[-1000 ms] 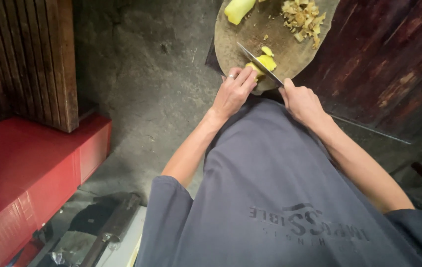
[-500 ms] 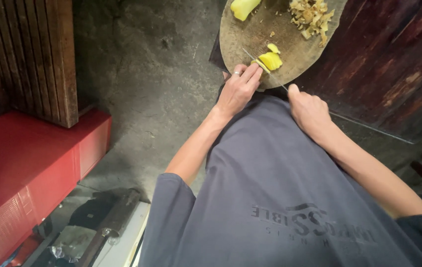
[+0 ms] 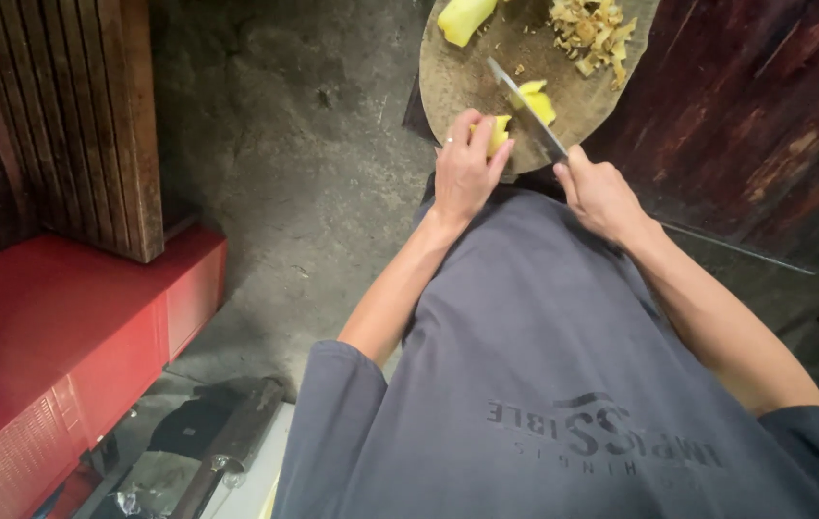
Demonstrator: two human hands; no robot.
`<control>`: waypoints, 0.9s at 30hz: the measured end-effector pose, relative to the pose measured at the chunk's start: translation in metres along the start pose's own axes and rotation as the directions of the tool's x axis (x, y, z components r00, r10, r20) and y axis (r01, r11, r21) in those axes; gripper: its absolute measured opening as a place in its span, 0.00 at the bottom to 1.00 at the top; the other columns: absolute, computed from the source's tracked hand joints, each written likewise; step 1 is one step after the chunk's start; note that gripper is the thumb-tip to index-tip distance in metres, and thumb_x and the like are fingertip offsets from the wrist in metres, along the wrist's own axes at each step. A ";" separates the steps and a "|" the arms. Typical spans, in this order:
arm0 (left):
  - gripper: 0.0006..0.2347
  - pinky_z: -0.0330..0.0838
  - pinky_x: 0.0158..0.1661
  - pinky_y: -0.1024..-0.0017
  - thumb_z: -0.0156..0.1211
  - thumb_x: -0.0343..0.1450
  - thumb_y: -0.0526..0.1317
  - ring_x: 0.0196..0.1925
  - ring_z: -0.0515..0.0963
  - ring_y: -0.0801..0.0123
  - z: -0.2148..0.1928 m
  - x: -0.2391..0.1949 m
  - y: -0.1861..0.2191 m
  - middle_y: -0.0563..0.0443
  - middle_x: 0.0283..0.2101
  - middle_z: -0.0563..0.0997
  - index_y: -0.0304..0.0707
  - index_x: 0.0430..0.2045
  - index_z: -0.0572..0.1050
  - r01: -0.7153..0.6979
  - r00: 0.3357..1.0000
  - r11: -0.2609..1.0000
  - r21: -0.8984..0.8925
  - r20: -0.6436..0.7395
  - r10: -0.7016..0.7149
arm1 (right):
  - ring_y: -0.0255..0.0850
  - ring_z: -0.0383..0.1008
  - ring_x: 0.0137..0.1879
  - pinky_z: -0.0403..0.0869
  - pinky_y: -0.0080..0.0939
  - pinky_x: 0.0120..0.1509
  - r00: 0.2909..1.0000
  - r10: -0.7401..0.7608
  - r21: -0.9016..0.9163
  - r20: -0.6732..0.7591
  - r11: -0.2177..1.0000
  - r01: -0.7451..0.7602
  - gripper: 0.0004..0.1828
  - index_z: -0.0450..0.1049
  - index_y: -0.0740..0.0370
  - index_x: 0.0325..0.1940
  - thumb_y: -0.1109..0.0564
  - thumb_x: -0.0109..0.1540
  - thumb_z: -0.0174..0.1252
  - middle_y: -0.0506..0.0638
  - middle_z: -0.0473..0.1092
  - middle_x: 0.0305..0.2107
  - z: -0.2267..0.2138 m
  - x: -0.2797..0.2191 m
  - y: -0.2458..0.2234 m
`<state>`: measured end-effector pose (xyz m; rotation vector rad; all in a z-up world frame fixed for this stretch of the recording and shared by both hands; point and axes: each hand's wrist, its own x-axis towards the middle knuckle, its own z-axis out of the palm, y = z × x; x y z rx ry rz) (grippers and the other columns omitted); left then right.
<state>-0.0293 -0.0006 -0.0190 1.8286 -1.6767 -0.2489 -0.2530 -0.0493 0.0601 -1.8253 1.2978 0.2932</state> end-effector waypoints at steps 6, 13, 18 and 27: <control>0.31 0.85 0.38 0.57 0.80 0.65 0.39 0.35 0.87 0.56 -0.042 0.013 0.008 0.46 0.54 0.74 0.37 0.62 0.70 0.353 0.911 0.860 -0.368 0.346 -0.226 | 0.80 0.78 0.43 0.76 0.76 0.44 1.000 -0.013 -0.025 0.000 1.000 0.013 0.18 0.62 0.62 0.55 0.44 0.79 0.41 0.79 0.75 0.32 0.004 -0.005 0.004; 0.21 0.81 0.54 0.64 0.78 0.65 0.44 0.58 0.77 0.51 -0.014 0.003 -0.020 0.49 0.56 0.73 0.44 0.49 0.76 -0.238 0.942 0.969 -0.057 0.230 0.245 | 0.79 0.79 0.38 0.77 0.74 0.40 0.999 -0.006 -0.057 -0.046 0.998 0.003 0.16 0.61 0.62 0.53 0.45 0.78 0.40 0.75 0.75 0.29 0.008 -0.024 -0.015; 0.18 0.75 0.47 0.59 0.76 0.63 0.49 0.51 0.76 0.54 -0.016 0.015 -0.016 0.52 0.45 0.73 0.42 0.38 0.77 -0.163 0.976 0.986 -0.039 0.138 0.167 | 0.79 0.77 0.37 0.73 0.76 0.38 0.974 -0.009 0.013 -0.225 1.000 0.012 0.14 0.62 0.64 0.52 0.49 0.79 0.43 0.77 0.73 0.25 0.020 -0.035 0.001; 0.04 0.65 0.17 0.57 0.69 0.62 0.36 0.38 0.71 0.54 0.013 0.132 0.001 0.55 0.42 0.78 0.43 0.23 0.78 -0.689 0.650 0.721 -0.079 0.375 0.661 | 0.40 0.70 0.22 0.69 0.44 0.32 0.907 0.264 0.482 -0.327 0.873 -0.081 0.12 0.58 0.60 0.44 0.54 0.80 0.42 0.47 0.70 0.23 -0.006 -0.055 -0.003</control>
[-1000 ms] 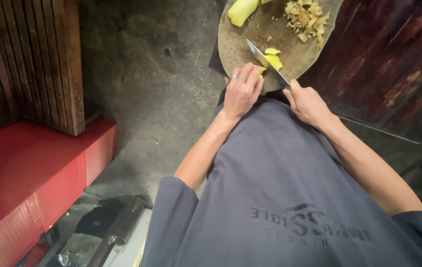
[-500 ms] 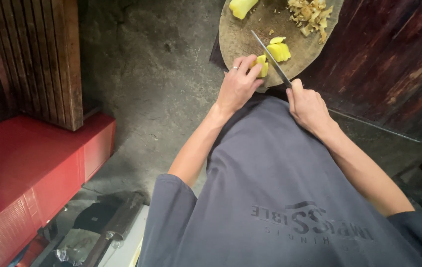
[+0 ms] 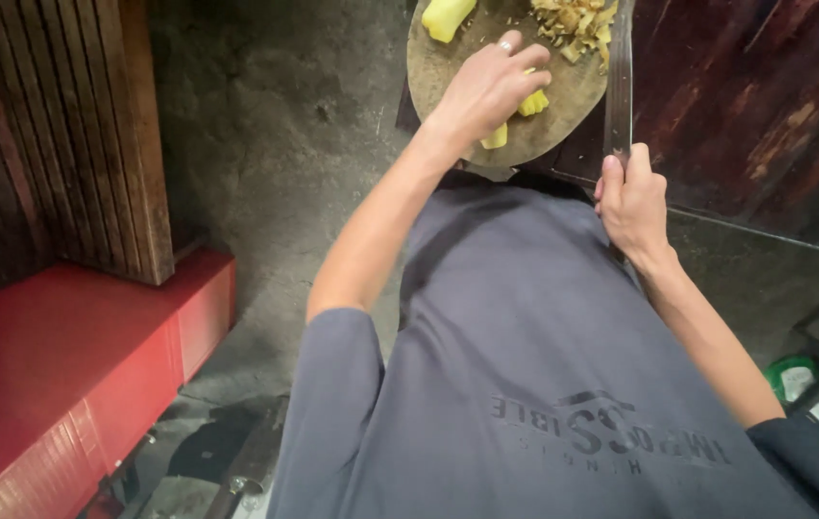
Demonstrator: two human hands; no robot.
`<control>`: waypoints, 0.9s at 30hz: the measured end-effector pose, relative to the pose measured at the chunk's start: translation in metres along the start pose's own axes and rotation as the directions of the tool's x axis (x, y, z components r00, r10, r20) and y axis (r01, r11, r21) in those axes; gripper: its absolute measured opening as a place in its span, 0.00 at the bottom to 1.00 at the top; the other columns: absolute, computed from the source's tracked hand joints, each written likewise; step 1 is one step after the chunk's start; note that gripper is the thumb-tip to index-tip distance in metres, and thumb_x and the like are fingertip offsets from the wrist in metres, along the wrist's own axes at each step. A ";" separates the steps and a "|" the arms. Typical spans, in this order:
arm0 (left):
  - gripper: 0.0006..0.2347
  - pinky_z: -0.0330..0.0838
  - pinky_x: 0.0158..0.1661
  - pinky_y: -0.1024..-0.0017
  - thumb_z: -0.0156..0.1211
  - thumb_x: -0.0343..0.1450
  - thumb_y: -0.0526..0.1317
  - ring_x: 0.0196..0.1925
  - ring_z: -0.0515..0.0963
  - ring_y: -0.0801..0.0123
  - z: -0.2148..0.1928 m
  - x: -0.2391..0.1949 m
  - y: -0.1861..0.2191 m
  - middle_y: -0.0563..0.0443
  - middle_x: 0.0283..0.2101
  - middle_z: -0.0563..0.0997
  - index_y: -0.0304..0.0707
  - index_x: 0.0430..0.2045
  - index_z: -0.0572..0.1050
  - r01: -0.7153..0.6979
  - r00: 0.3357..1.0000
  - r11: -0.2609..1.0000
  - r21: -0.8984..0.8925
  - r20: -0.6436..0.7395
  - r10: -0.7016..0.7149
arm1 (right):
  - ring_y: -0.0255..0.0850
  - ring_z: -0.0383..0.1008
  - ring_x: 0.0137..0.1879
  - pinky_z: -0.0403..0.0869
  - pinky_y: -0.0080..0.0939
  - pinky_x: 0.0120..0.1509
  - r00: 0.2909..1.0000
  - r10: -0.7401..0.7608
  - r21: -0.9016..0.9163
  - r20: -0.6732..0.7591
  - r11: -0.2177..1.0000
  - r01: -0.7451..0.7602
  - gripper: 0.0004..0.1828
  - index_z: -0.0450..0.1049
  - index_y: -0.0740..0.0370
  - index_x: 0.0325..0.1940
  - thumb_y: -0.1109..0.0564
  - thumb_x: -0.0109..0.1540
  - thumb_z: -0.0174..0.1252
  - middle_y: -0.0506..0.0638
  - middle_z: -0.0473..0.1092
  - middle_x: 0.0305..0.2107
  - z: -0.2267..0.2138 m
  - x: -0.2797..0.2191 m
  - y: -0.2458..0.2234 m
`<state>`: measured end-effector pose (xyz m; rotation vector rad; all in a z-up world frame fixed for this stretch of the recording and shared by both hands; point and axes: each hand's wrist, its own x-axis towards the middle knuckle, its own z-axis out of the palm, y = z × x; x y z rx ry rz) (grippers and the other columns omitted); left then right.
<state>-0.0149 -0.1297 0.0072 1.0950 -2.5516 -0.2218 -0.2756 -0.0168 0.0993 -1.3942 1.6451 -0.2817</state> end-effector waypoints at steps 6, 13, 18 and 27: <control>0.04 0.70 0.10 0.56 0.65 0.69 0.32 0.37 0.74 0.51 0.006 0.016 -0.008 0.54 0.38 0.71 0.41 0.24 0.79 -0.033 0.960 0.995 -0.089 0.275 0.056 | 0.44 0.72 0.23 0.71 0.49 0.37 1.000 -0.014 -0.034 -0.025 0.999 0.013 0.12 0.57 0.61 0.43 0.55 0.79 0.43 0.46 0.71 0.22 0.004 -0.006 0.017; 0.11 0.63 0.13 0.49 0.61 0.66 0.23 0.34 0.71 0.47 0.002 -0.007 0.004 0.47 0.33 0.69 0.38 0.31 0.67 0.097 0.963 0.988 -0.120 0.261 -0.063 | 0.78 0.66 0.31 0.61 0.68 0.38 0.999 -0.026 -0.175 0.039 0.984 0.032 0.13 0.57 0.64 0.48 0.52 0.78 0.45 0.69 0.70 0.25 0.024 0.004 0.031; 0.15 0.79 0.30 0.64 0.76 0.67 0.34 0.41 0.75 0.58 -0.005 -0.026 0.031 0.50 0.42 0.76 0.39 0.40 0.72 0.369 0.922 0.906 -0.209 -0.041 -0.385 | 0.83 0.68 0.31 0.64 0.74 0.38 0.997 -0.026 -0.232 0.079 0.972 0.044 0.12 0.58 0.65 0.50 0.52 0.77 0.43 0.76 0.70 0.25 0.043 0.011 0.022; 0.15 0.81 0.47 0.58 0.67 0.75 0.32 0.47 0.79 0.53 0.013 -0.050 0.021 0.43 0.53 0.82 0.32 0.54 0.72 0.306 0.936 0.866 -0.395 -0.040 -0.349 | 0.80 0.67 0.27 0.67 0.74 0.34 0.998 -0.038 -0.308 0.044 0.950 0.049 0.12 0.57 0.62 0.48 0.52 0.79 0.43 0.68 0.69 0.20 0.060 0.006 0.014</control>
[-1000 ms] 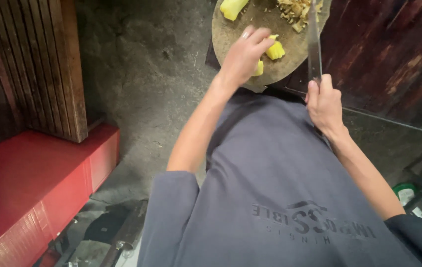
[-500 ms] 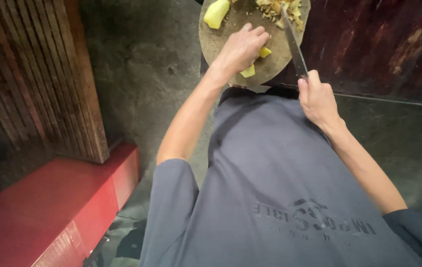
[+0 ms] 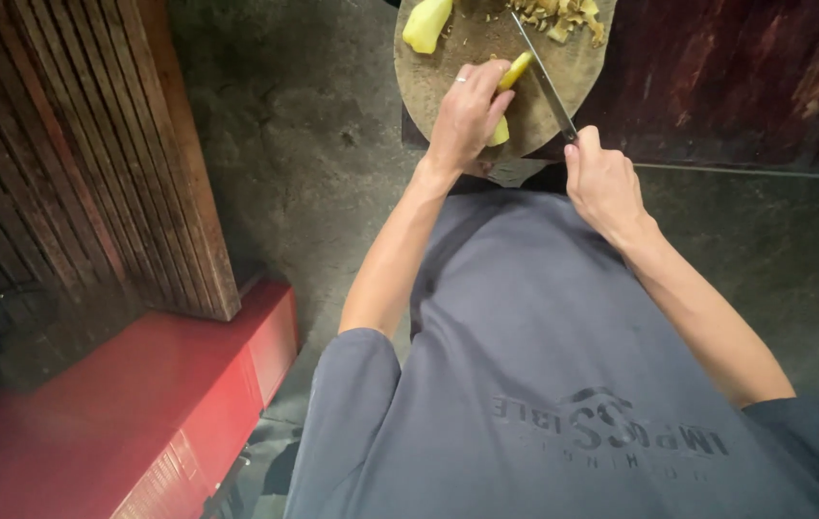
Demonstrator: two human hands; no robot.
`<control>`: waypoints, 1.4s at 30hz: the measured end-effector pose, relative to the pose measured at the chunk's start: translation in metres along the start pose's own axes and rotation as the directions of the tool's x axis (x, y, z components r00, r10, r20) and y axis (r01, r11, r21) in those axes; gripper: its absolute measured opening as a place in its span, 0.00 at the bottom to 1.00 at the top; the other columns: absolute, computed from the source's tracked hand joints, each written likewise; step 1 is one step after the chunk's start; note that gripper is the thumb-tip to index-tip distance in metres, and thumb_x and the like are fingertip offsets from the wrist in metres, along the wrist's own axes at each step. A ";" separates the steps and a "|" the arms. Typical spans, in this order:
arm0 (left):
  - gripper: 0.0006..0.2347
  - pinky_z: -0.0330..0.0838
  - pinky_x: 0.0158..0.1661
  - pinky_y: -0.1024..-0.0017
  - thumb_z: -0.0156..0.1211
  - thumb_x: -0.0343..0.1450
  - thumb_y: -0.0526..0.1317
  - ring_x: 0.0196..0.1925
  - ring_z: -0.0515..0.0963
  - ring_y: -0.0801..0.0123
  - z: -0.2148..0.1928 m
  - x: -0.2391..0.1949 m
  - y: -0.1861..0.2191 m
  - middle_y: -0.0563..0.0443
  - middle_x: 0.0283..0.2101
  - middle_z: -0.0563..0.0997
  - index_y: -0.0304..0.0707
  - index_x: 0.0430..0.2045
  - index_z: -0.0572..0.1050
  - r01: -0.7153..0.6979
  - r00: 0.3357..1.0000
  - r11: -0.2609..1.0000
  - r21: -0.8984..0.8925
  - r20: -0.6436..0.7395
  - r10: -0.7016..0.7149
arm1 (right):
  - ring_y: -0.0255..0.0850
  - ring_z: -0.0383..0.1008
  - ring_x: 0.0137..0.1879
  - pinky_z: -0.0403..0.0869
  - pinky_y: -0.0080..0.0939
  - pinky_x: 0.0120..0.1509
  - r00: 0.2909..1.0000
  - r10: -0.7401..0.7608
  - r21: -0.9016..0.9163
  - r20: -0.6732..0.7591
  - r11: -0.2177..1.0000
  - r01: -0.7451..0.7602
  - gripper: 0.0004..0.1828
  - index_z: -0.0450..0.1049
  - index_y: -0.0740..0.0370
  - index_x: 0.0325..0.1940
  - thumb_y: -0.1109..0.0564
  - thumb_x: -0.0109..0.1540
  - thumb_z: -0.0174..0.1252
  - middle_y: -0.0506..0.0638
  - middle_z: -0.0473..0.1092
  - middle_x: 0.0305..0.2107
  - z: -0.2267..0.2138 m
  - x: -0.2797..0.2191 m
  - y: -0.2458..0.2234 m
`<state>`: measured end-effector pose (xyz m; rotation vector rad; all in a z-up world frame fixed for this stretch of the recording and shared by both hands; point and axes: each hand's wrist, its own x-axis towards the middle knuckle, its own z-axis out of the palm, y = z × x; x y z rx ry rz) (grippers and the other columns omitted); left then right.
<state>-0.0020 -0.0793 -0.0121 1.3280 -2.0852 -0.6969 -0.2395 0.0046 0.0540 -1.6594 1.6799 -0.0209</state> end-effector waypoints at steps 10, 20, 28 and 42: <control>0.05 0.79 0.41 0.62 0.62 0.75 0.27 0.39 0.77 0.54 -0.010 0.015 0.014 0.41 0.46 0.82 0.29 0.42 0.75 -0.066 0.994 0.996 0.061 -0.082 0.071 | 0.78 0.72 0.28 0.70 0.74 0.32 0.999 0.017 -0.158 -0.050 0.987 -0.024 0.12 0.59 0.62 0.49 0.51 0.78 0.45 0.65 0.73 0.24 0.009 -0.012 -0.015; 0.04 0.74 0.33 0.62 0.62 0.71 0.25 0.36 0.73 0.55 -0.001 0.018 0.010 0.44 0.39 0.77 0.29 0.31 0.73 -0.002 0.996 0.999 0.038 -0.088 0.005 | 0.77 0.74 0.27 0.71 0.75 0.30 0.999 0.037 -0.305 -0.006 0.952 -0.037 0.12 0.61 0.64 0.57 0.52 0.77 0.45 0.65 0.73 0.21 0.010 -0.014 -0.013; 0.06 0.71 0.36 0.56 0.65 0.72 0.28 0.36 0.72 0.48 0.004 0.017 0.013 0.42 0.38 0.77 0.30 0.27 0.73 0.067 0.991 0.997 0.032 -0.121 -0.063 | 0.80 0.74 0.34 0.71 0.77 0.37 0.982 0.139 -0.266 0.129 0.959 -0.100 0.09 0.56 0.61 0.51 0.53 0.78 0.39 0.69 0.74 0.26 0.016 0.021 -0.012; 0.20 0.76 0.48 0.51 0.55 0.69 0.24 0.54 0.74 0.38 0.006 0.018 0.029 0.34 0.56 0.71 0.29 0.57 0.68 0.315 0.947 0.949 0.034 -0.075 -0.312 | 0.88 0.70 0.39 0.67 0.78 0.41 0.977 0.041 -0.130 0.209 0.991 -0.013 0.14 0.55 0.63 0.51 0.49 0.77 0.44 0.78 0.73 0.30 -0.030 -0.029 0.006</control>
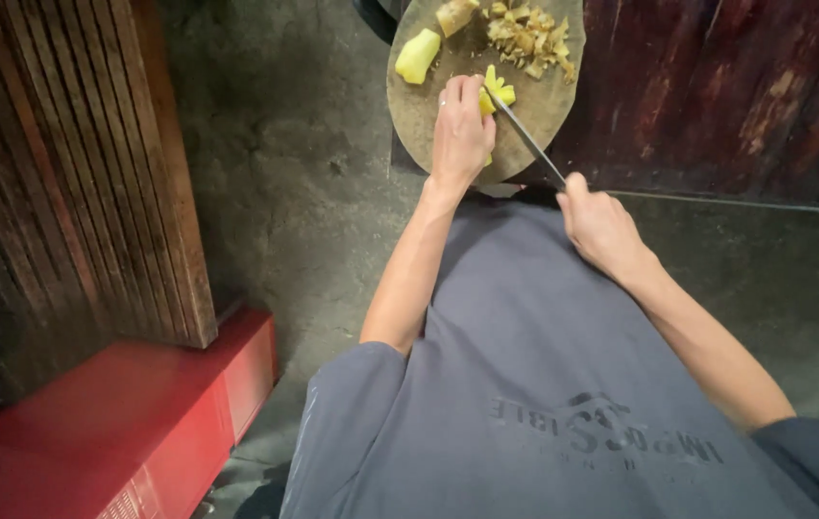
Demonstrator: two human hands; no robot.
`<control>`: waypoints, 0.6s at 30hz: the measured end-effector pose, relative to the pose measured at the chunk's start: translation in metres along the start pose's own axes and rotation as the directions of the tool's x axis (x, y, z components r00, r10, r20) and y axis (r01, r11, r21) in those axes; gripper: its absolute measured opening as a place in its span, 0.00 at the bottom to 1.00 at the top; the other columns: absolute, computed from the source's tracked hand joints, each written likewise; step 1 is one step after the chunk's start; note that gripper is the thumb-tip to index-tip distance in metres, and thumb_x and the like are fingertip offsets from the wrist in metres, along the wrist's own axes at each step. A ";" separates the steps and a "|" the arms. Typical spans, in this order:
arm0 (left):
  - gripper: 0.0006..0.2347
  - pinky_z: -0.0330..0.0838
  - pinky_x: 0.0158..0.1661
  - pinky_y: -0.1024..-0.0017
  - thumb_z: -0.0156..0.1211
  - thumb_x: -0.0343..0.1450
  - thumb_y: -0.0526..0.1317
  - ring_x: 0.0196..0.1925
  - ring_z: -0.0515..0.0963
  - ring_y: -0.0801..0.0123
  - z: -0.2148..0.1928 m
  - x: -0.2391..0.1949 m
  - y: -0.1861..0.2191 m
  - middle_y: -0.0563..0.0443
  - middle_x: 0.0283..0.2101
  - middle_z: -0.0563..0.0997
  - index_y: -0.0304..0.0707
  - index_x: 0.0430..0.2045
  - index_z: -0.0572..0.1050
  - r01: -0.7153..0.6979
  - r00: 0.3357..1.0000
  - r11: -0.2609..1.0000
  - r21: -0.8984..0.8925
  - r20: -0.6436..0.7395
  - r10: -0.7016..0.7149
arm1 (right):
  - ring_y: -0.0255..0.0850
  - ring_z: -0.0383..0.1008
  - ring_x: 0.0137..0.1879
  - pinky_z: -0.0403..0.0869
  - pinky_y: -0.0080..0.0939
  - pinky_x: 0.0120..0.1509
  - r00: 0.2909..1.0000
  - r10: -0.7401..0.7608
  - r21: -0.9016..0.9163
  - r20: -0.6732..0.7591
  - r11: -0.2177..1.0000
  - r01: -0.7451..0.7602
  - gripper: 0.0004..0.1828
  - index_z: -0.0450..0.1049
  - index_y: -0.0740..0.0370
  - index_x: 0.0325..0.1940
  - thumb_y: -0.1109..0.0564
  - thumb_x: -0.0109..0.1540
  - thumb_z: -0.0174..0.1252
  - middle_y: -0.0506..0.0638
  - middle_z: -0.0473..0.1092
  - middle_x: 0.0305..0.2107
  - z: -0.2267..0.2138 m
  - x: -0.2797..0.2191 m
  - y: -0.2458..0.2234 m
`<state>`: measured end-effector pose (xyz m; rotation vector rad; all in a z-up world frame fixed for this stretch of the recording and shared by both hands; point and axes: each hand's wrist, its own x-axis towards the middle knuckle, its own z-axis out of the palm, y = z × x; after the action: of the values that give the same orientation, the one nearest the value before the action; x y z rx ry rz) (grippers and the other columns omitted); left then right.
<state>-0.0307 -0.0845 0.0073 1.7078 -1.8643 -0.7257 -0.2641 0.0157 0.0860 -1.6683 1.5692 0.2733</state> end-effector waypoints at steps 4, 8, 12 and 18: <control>0.25 0.80 0.55 0.49 0.74 0.71 0.36 0.66 0.70 0.35 -0.002 0.015 0.022 0.34 0.64 0.70 0.35 0.61 0.67 0.022 0.995 0.997 0.072 0.093 -0.029 | 0.88 0.69 0.41 0.65 0.76 0.45 0.995 0.103 0.133 0.000 0.986 -0.102 0.15 0.55 0.64 0.49 0.49 0.77 0.42 0.83 0.73 0.32 -0.018 -0.023 0.016; 0.11 0.79 0.35 0.67 0.69 0.66 0.26 0.47 0.75 0.46 0.023 0.025 0.003 0.41 0.50 0.76 0.37 0.39 0.77 -0.357 0.922 0.802 0.479 0.042 0.385 | 0.83 0.70 0.38 0.65 0.72 0.44 0.986 0.163 0.172 -0.020 0.972 -0.157 0.16 0.55 0.65 0.48 0.49 0.77 0.43 0.79 0.72 0.31 -0.026 -0.032 0.037; 0.08 0.76 0.43 0.66 0.61 0.68 0.27 0.46 0.75 0.50 0.022 0.035 -0.027 0.41 0.43 0.76 0.40 0.35 0.73 -0.590 0.800 0.616 0.521 0.276 0.532 | 0.79 0.68 0.34 0.64 0.67 0.41 0.992 0.126 0.175 -0.025 0.977 -0.120 0.16 0.54 0.64 0.47 0.49 0.78 0.43 0.74 0.72 0.28 -0.036 -0.032 0.041; 0.14 0.76 0.31 0.59 0.63 0.60 0.18 0.44 0.75 0.47 -0.034 0.026 -0.050 0.44 0.39 0.74 0.32 0.36 0.77 -0.596 0.797 0.728 0.339 0.359 0.485 | 0.77 0.69 0.36 0.66 0.66 0.42 0.996 0.084 0.148 0.011 0.985 -0.084 0.16 0.54 0.64 0.46 0.49 0.77 0.45 0.73 0.73 0.29 -0.046 -0.028 0.024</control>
<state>0.0272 -0.1152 -0.0015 1.1950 -2.7034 -0.2864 -0.3079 0.0076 0.1242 -1.4888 1.6181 0.1991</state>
